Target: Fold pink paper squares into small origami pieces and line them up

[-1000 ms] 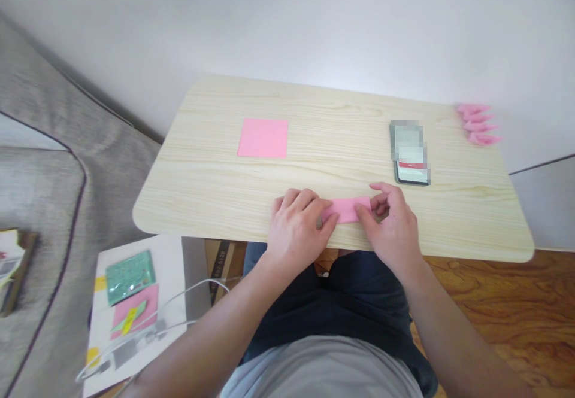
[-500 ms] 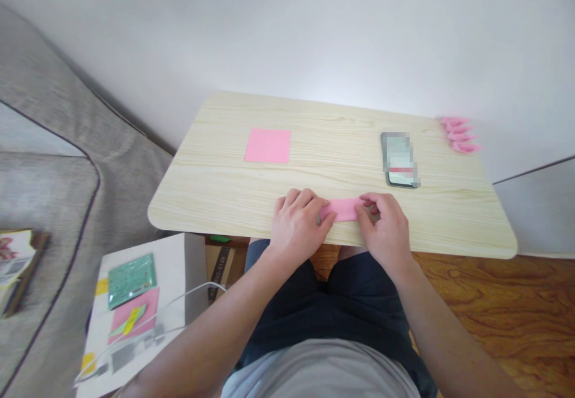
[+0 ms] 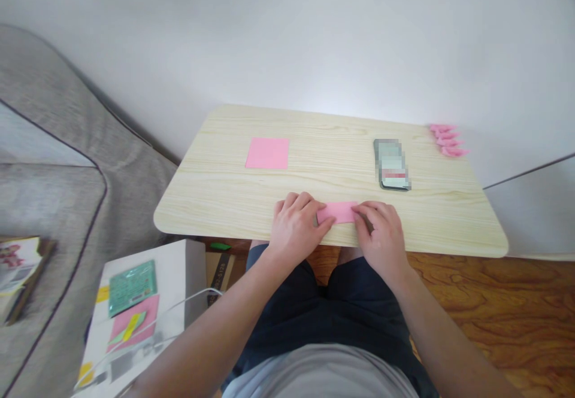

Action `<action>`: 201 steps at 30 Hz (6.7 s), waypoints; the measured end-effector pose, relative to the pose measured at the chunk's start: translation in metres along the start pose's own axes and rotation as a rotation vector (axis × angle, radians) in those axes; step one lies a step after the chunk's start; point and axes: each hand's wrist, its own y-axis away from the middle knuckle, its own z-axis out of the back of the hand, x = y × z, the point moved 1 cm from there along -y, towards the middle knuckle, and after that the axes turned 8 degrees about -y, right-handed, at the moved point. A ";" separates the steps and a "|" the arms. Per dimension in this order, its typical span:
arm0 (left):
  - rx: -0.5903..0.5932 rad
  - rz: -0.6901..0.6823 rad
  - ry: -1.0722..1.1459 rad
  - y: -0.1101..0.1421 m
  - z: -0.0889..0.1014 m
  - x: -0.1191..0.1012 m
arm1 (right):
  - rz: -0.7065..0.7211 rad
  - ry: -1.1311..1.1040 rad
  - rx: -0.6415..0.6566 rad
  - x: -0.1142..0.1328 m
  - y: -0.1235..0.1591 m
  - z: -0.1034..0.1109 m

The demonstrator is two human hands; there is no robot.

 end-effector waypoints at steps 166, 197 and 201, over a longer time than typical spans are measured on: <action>-0.187 0.005 0.175 0.010 -0.001 0.004 | -0.117 -0.527 -0.031 0.000 0.009 0.023; -0.078 0.176 1.111 0.005 0.016 -0.016 | -0.490 -0.993 0.133 0.015 -0.021 0.019; -0.062 0.221 1.213 0.002 0.013 -0.021 | -0.586 -1.109 0.129 0.009 -0.018 0.013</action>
